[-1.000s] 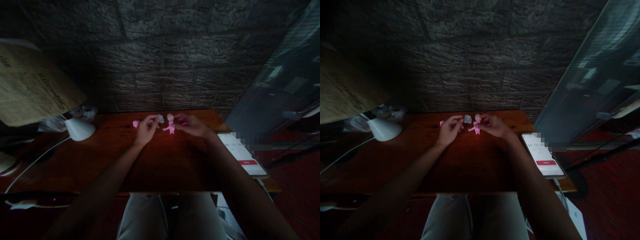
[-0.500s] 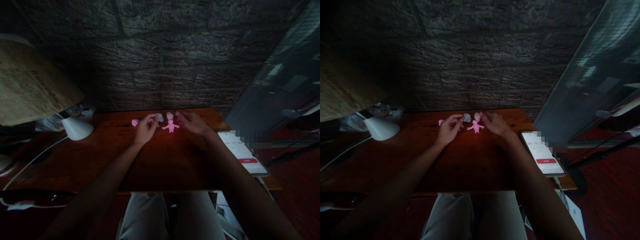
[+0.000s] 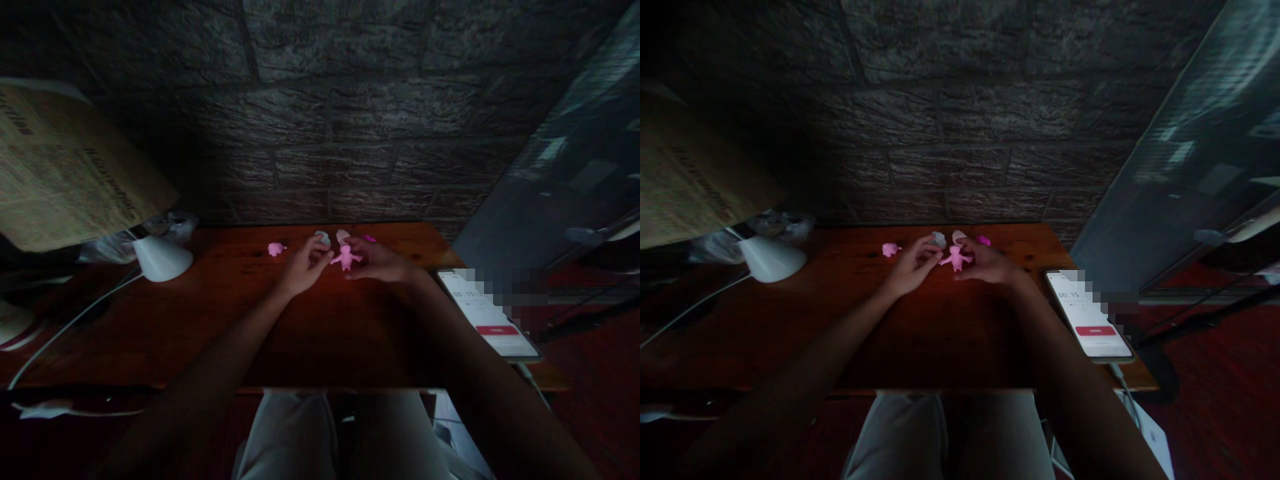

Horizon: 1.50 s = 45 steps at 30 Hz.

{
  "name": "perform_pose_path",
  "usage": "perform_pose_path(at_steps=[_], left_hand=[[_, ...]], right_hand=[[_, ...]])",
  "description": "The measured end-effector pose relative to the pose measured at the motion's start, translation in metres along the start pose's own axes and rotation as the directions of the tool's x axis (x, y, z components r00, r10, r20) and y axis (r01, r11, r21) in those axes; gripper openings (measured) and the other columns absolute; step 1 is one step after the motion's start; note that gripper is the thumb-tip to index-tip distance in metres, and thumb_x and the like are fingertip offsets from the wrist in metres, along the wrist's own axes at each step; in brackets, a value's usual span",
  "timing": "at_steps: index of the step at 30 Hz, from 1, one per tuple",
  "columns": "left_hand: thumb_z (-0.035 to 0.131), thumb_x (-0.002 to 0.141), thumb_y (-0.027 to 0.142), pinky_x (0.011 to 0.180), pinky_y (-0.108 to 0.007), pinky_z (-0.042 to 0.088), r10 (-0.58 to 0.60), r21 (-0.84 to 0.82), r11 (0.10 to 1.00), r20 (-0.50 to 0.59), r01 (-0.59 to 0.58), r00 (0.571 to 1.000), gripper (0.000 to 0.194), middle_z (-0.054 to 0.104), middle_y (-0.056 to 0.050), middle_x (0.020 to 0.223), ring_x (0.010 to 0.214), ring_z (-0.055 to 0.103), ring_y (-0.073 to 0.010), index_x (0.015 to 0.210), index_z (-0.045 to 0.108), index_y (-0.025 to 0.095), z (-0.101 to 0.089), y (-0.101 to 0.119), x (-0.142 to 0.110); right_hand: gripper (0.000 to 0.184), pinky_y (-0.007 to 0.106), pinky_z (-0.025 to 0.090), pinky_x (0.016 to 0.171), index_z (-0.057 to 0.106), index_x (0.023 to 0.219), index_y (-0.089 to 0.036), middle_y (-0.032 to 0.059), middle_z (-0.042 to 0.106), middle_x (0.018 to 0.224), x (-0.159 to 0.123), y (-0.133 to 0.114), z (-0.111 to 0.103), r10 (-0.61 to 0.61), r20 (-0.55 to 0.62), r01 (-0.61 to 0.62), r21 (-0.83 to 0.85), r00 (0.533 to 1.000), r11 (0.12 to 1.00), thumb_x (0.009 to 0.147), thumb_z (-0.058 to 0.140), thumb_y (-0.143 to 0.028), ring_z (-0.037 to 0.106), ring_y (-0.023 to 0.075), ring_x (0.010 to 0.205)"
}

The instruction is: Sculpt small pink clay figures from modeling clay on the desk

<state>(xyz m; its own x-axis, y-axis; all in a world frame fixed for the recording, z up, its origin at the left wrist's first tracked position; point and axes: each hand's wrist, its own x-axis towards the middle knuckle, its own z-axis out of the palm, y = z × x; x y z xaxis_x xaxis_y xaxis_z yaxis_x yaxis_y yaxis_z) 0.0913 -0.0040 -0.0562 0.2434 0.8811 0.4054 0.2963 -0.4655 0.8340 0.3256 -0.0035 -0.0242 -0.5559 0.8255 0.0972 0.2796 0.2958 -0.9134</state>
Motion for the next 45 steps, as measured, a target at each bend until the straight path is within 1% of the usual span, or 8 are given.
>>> perform_pose_path(at_steps=[9,13,17,24,30,35,41,45], left_hand=[[0.068,0.093,0.031,0.084,-0.035,0.057,-0.012,0.055,0.998,-0.009,0.013,1.0,0.041,0.076,-0.01,0.108,0.087,0.072,-0.0182,0.13,0.056,0.018,-0.003,0.003,0.0],[0.069,0.092,0.033,0.084,-0.035,0.057,-0.02,0.044,0.999,-0.001,0.02,1.0,0.041,0.076,-0.01,0.107,0.086,0.072,-0.0178,0.129,0.057,0.019,-0.002,0.005,0.0],[0.069,0.091,0.033,0.082,-0.035,0.056,-0.035,0.01,0.999,-0.007,0.035,0.999,0.039,0.076,-0.009,0.105,0.083,0.071,-0.0172,0.126,0.059,0.019,-0.002,0.005,0.0],[0.072,0.089,0.031,0.077,-0.031,0.056,-0.042,-0.075,0.996,-0.042,0.038,0.998,0.035,0.075,-0.007,0.1,0.079,0.069,-0.015,0.121,0.062,0.02,-0.003,0.007,-0.001],[0.064,0.096,0.034,0.056,-0.023,0.052,-0.235,-0.292,0.932,-0.032,0.216,0.971,0.023,0.075,-0.009,0.103,0.071,0.071,-0.014,0.114,0.066,0.019,-0.003,0.016,0.004],[0.067,0.094,0.038,0.061,-0.022,0.055,-0.267,-0.433,0.864,0.036,0.256,0.963,0.026,0.074,-0.01,0.115,0.084,0.074,-0.0159,0.112,0.071,0.02,-0.005,0.024,0.003],[0.078,0.085,0.037,0.065,-0.024,0.056,-0.274,-0.459,0.833,0.145,0.31,0.951,0.032,0.077,-0.008,0.097,0.084,0.074,-0.0173,0.112,0.074,0.019,-0.005,0.025,0.0],[0.082,0.081,0.031,0.067,-0.024,0.056,-0.303,-0.498,0.792,0.182,0.354,0.935,0.036,0.077,-0.009,0.101,0.082,0.073,-0.015,0.114,0.075,0.021,-0.005,0.026,-0.002]], right_hand=[[0.083,0.05,0.05,0.105,0.049,0.148,-0.02,0.0142,0.067,0.134,0.005,0.011,0.007,-0.017,-0.079,0.011,-0.076,0.997,0.997,0.071,0.081,-0.018,0.066,0.0296,0.118],[0.076,0.05,0.05,0.104,0.053,0.144,-0.018,0.0127,0.072,0.122,0.006,0.011,0.006,-0.036,-0.084,0.024,-0.138,0.996,0.99,0.073,0.079,-0.017,0.069,0.0289,0.111],[0.056,0.049,0.05,0.104,0.064,0.13,-0.02,0.0128,0.071,0.124,0.004,0.007,0.003,-0.063,-0.067,0.053,-0.14,0.996,0.989,0.076,0.079,-0.022,0.067,0.03,0.116],[0.059,0.043,0.054,0.099,0.062,0.128,-0.021,0.0108,0.071,0.128,0.003,-0.005,0.006,-0.027,-0.116,0.038,0.093,0.993,0.995,0.072,0.082,-0.024,0.068,0.026,0.114],[0.065,0.034,0.057,0.077,0.058,0.136,-0.022,0.0096,0.077,0.112,-0.004,-0.019,0.005,0.068,-0.124,-0.041,0.214,0.99,0.976,0.076,0.082,-0.03,0.072,0.0233,0.099],[0.061,0.032,0.056,0.076,0.061,0.134,-0.022,0.009,0.077,0.111,-0.006,-0.025,0.007,0.05,-0.114,-0.024,0.221,0.992,0.975,0.077,0.082,-0.03,0.072,0.0228,0.1],[0.059,0.034,0.057,0.078,0.062,0.13,-0.022,0.0073,0.077,0.106,-0.001,-0.018,0.011,-0.018,-0.075,0.033,0.21,0.997,0.977,0.076,0.083,-0.031,0.072,0.0221,0.094],[0.057,0.039,0.057,0.089,0.06,0.129,-0.024,0.0059,0.077,0.104,0.001,-0.014,0.013,-0.046,-0.034,0.053,0.221,0.998,0.974,0.077,0.083,-0.031,0.073,0.0224,0.098]])
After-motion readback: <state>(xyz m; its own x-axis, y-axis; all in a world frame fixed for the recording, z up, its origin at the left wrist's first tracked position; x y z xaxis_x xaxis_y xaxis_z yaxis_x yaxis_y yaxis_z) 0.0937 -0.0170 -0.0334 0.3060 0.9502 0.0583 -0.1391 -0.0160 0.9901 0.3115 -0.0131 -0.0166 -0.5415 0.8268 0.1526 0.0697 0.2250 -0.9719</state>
